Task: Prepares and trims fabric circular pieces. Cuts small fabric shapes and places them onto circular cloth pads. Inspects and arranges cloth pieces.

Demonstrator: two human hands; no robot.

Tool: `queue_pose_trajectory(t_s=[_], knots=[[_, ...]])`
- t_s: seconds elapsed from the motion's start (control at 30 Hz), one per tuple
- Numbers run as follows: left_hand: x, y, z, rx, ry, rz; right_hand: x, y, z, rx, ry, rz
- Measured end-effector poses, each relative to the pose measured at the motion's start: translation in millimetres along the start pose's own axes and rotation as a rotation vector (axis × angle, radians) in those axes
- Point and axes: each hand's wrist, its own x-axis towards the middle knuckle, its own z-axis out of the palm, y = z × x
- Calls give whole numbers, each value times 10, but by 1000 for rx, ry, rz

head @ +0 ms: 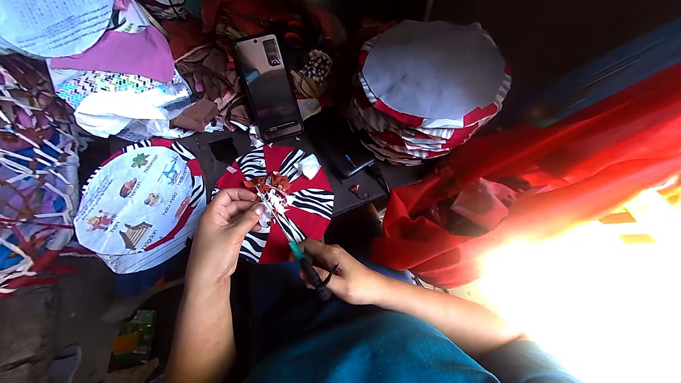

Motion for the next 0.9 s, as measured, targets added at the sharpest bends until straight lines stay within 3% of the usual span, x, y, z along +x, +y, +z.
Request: queue_pose_trajectory(t_s=[0.3,0.43,0.57,0.9], knots=[[28,-39,-70,-44,9,43,5,29,43,-111,139,-14],[30,-21,-70,-60,49,51,-22,-11,-6,44,-41,94],[16,-14,-36,-63,76,51,-29,-70,-12,-36,-156,100],[-27,-56,-11,-80,18,40,-3,33,58,-89,75,-52]])
